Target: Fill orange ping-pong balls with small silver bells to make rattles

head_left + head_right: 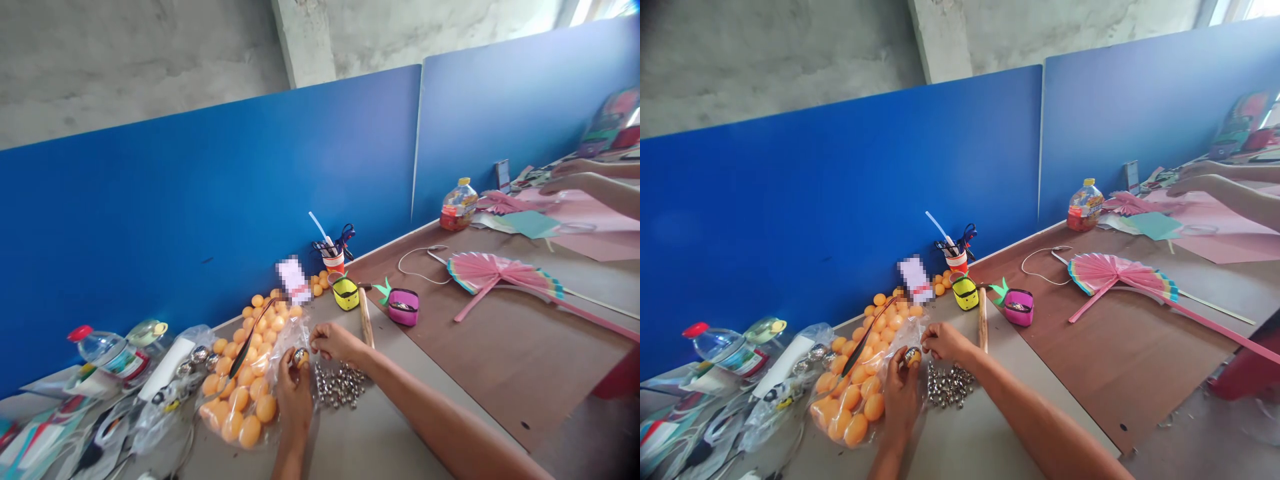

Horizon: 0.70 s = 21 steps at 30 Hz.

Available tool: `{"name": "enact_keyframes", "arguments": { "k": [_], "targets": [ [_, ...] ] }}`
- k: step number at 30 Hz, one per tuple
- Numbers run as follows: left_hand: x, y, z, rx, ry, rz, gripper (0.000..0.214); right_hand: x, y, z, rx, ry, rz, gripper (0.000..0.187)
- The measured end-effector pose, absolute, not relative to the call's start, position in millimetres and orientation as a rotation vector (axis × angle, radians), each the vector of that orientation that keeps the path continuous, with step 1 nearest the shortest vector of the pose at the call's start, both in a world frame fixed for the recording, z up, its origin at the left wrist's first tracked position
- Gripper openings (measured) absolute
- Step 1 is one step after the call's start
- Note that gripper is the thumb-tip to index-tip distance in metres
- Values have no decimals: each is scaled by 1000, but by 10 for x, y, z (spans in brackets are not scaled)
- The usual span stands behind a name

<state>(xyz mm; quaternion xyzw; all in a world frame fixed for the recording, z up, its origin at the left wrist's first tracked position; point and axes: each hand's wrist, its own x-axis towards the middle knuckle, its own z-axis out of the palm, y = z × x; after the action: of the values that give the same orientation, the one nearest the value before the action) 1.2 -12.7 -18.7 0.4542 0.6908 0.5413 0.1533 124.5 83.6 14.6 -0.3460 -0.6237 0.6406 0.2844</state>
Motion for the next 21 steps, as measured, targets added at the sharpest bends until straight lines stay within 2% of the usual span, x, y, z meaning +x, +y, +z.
{"name": "enact_keyframes", "arguments": {
  "k": [6, 9, 11, 16, 21],
  "targets": [
    [10, -131, -193, 1275, 1932, 1561, 48, 1237, 814, 143, -785, -1397, 2032, 4],
    [-1, -125, -217, 1258, 1894, 1574, 49, 1238, 797, 149, -778, -1353, 2123, 13],
    [-9, -117, -241, 1261, 1867, 1575, 49, 1223, 789, 142, -825, -1350, 2089, 15],
    [-32, -101, -307, 1287, 1852, 1577, 46, 1175, 787, 89, -918, -1459, 1926, 5],
    [-42, -103, -331, 1314, 1838, 1601, 39, 1150, 800, 14, -925, -1517, 1926, 5]
  ]
}}
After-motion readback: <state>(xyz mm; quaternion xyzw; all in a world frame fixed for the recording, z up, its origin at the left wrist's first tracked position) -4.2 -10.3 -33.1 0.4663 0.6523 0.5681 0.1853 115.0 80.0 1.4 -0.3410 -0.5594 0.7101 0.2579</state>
